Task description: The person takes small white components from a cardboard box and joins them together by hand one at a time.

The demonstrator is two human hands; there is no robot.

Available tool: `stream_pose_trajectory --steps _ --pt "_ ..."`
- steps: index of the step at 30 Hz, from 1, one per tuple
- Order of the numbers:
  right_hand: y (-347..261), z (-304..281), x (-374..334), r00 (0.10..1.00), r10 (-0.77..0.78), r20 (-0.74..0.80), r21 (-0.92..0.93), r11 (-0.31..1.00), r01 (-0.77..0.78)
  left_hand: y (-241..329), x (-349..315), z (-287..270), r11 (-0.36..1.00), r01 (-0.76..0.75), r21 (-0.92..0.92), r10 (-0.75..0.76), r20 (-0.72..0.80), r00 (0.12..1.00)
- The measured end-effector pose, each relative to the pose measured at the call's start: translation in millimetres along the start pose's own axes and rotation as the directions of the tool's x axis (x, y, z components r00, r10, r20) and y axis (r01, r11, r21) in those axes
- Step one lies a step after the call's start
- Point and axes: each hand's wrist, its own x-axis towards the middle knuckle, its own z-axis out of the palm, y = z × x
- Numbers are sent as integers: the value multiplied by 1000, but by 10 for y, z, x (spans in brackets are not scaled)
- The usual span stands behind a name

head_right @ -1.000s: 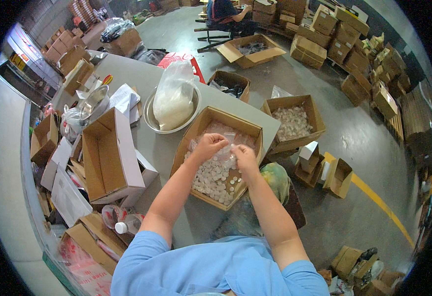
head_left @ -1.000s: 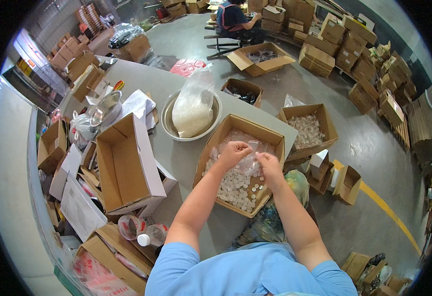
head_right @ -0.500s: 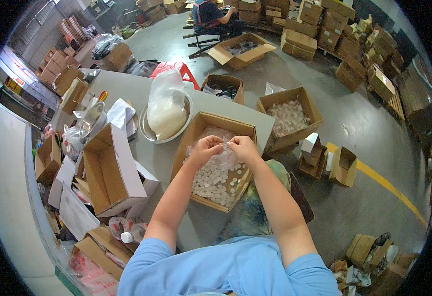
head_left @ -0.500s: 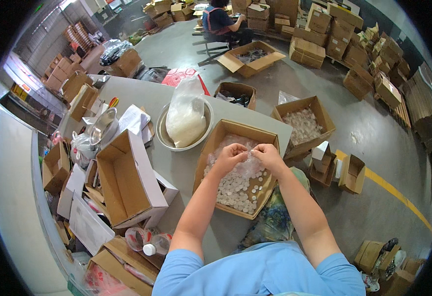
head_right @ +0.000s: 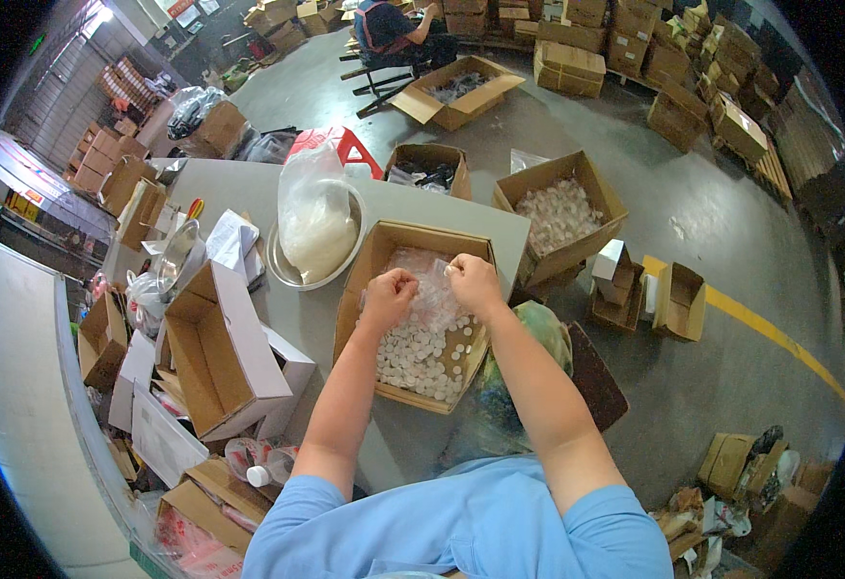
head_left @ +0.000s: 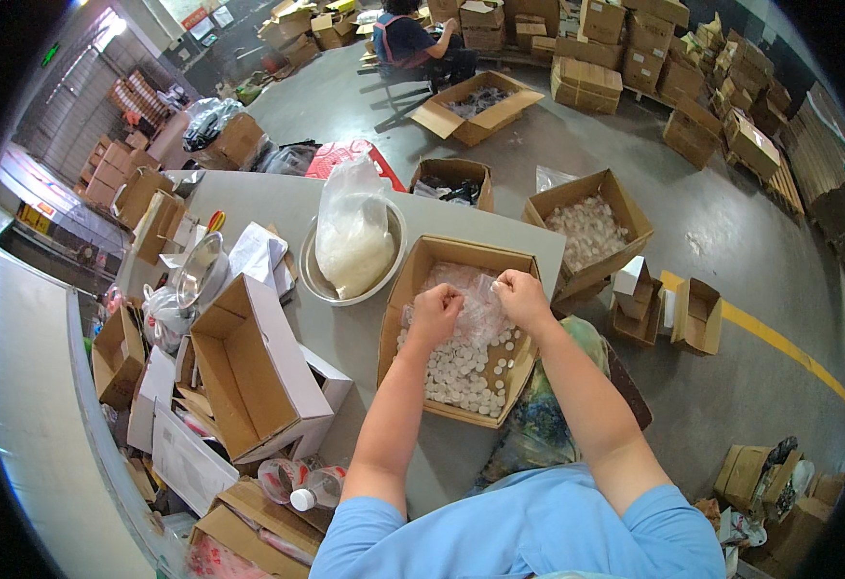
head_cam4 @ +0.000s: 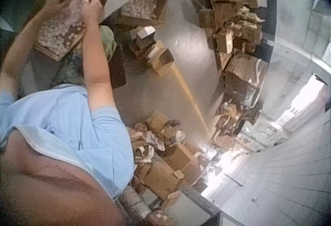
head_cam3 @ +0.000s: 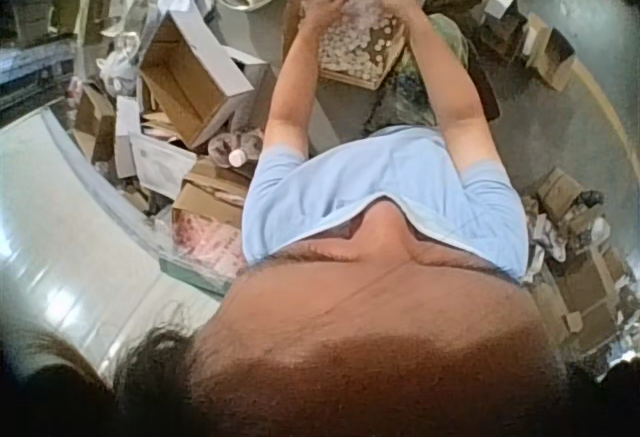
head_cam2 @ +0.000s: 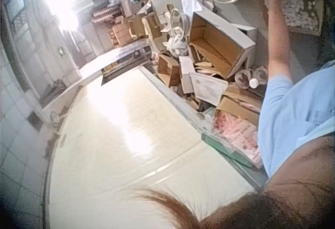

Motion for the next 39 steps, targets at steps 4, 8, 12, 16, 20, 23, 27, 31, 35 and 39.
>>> stream_pose_trajectory --steps 4,8,12,16,20,23,27,31,35,39 --pt "-67 28 -40 971 122 206 16 992 -128 -161 64 55 973 -108 -202 85 -115 990" --pt "114 97 11 948 130 292 238 950 -204 -120 69 45 942 -46 -333 11 -107 994" --pt "151 125 42 950 146 276 174 964 -199 -41 48 6 952 16 -305 -69 -164 984" --pt "135 171 17 969 177 170 234 948 -214 37 6 -50 979 -46 -200 2 -216 976" --pt "-9 7 -19 818 226 529 650 512 -562 14 7 -61 973 10 -229 -43 -140 989" --pt "-81 -7 -73 836 219 503 606 600 -522 -21 22 -16 937 -10 -349 -18 -78 997" --pt "4 36 -88 803 28 595 448 818 -360 -42 55 40 888 -88 -452 45 -105 993" --pt "42 75 -66 850 94 519 463 805 -372 94 8 17 808 29 -588 -47 -15 999" --pt "17 60 -55 812 128 570 433 793 -429 76 8 -23 819 42 -573 -58 -9 998" --pt "-39 12 -75 743 154 651 379 783 -494 -37 6 -37 817 32 -576 -30 13 999"
